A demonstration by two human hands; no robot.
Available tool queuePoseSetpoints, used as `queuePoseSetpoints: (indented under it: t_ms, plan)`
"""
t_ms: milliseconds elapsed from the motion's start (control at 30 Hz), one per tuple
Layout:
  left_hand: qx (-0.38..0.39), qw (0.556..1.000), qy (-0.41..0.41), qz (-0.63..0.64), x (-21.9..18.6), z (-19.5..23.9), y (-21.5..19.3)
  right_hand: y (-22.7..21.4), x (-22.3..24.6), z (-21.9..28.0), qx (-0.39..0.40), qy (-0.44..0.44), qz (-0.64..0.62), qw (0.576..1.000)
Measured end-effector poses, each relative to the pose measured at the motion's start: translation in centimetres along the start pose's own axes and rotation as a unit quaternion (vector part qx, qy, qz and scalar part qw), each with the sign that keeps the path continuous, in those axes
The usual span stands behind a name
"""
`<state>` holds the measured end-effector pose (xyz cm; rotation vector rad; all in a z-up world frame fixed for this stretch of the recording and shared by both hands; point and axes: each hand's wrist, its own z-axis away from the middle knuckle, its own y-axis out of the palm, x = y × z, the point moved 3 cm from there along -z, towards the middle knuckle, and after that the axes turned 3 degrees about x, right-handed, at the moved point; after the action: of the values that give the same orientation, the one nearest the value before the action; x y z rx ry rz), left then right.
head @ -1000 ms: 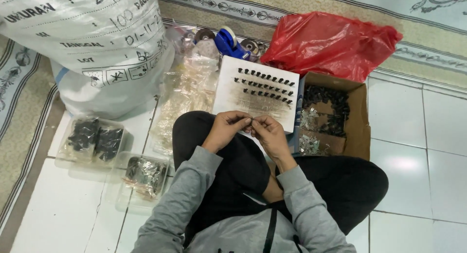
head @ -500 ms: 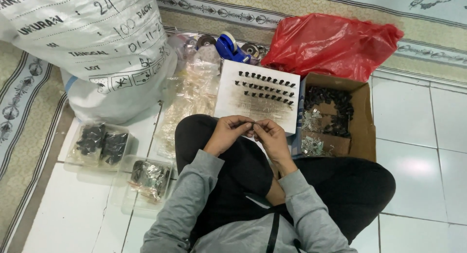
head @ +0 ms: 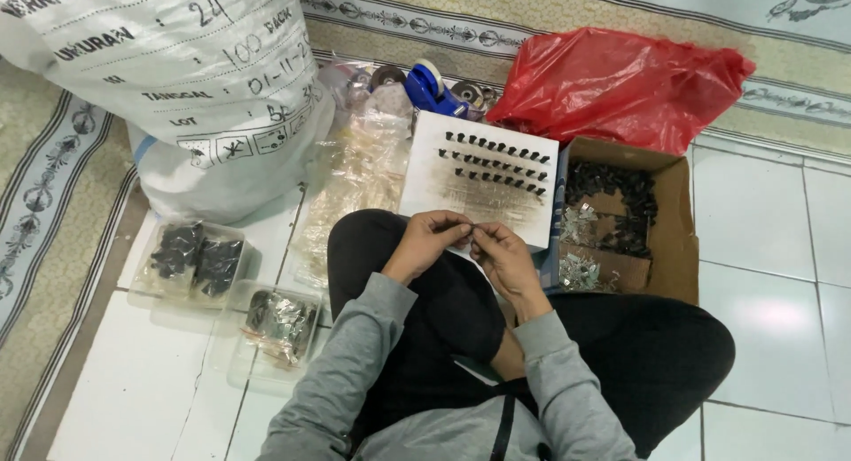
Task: The person sits on the floor and packs small black components into clear plastic bags. They arrange the items on a white tray, place them into bags, and set the filled bags aside. The person also handles a cardboard box containing additional components.
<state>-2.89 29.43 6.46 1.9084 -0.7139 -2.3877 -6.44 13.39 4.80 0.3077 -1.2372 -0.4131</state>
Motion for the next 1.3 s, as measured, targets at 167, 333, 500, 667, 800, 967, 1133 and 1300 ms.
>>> queuePoseSetpoints:
  t_ms: [167, 333, 500, 667, 800, 967, 1133, 1300]
  plan:
    - [0.0, 1.0, -0.002, 0.011, -0.3, -0.2, -0.2, 0.3, 0.1, -0.1, 0.001, 0.007, -0.013, 1.0]
    - [-0.047, 0.998, 0.028, -0.021, 0.3, -0.8, -0.3, 1.8, 1.9, -1.1, 0.004, -0.018, 0.077, 0.997]
    - [-0.098, 0.994, 0.046, -0.011, -1.1, 0.0, 0.2, 1.4, 4.5, -5.7, 0.02, -0.181, 0.366, 0.913]
    - [-0.065, 0.992, 0.011, -0.105, -0.9, -0.3, 0.2, 5.3, 7.4, -9.6, 0.049, -0.268, 0.633, 0.725]
    - [-0.053, 0.985, 0.002, -0.163, -1.7, -0.3, 0.3, 6.5, 6.4, -13.4, 0.085, -0.258, 0.774, 0.571]
    - [-0.046, 0.985, -0.006, -0.168, -1.7, -0.4, 0.2, 6.8, 4.9, -14.6, 0.105, -0.262, 0.808, 0.517]
    - [-0.026, 0.986, -0.022, -0.161, -2.1, -0.4, 0.5, 6.4, 4.1, -14.9, 0.102, -0.288, 0.806, 0.507]
    - [-0.022, 0.988, -0.021, -0.149, -2.6, -0.2, 0.5, 5.9, 3.6, -15.3, 0.084, -0.286, 0.807, 0.509]
